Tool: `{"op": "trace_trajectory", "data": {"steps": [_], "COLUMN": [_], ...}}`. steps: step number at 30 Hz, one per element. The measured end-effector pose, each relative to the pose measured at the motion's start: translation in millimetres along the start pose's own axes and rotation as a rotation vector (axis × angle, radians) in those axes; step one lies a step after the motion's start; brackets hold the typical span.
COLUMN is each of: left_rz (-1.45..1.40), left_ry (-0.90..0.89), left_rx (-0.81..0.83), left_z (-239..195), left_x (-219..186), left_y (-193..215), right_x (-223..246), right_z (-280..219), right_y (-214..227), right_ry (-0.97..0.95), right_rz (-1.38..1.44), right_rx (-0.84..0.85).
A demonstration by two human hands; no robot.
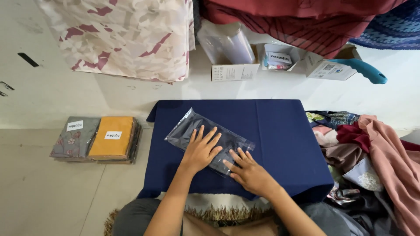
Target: The person uses a lint roller on a dark blue garment, then folds it neatly. They place the folded garment into a clear plastic bag, seal it, and affix a label to the package.
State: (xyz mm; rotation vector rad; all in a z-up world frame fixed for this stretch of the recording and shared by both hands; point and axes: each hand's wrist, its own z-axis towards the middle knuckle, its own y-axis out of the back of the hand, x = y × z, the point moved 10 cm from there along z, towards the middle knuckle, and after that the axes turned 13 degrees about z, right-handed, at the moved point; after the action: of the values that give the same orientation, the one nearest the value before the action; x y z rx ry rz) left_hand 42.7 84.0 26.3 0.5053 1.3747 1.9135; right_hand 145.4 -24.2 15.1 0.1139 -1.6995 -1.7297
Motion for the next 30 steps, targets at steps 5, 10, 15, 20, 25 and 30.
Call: {"op": "trace_trajectory", "data": {"steps": [5,10,15,20,25,30], "left_rz": [0.02,0.015,0.001,0.007,-0.031,0.313], "left_ry": [-0.007,0.001,-0.003,0.015,0.039,0.321], "left_rx": [0.014,0.05,0.057,0.024,-0.01,-0.217], "left_z": [1.1,1.8,2.3,0.9,-2.2,-24.1], "left_x": [-4.2,-4.3,-4.5,-3.3,4.8,70.8], "left_y": [-0.4,0.5,0.0,1.9,17.3,57.7], "right_x": [4.2,6.4,8.4,-8.1,13.2,-5.1], "right_z": [9.2,19.9,28.7,33.2,28.8,0.0], "right_y": [-5.6,-9.4,-13.3,-29.7,8.9,33.7], "right_ry": [-0.007,0.0,0.027,0.056,0.001,-0.158], "right_rz": [-0.034,-0.04,-0.018,-0.084,-0.052,0.052], "right_rx": [-0.011,-0.023,-0.025,-0.082,-0.085,-0.019]}}
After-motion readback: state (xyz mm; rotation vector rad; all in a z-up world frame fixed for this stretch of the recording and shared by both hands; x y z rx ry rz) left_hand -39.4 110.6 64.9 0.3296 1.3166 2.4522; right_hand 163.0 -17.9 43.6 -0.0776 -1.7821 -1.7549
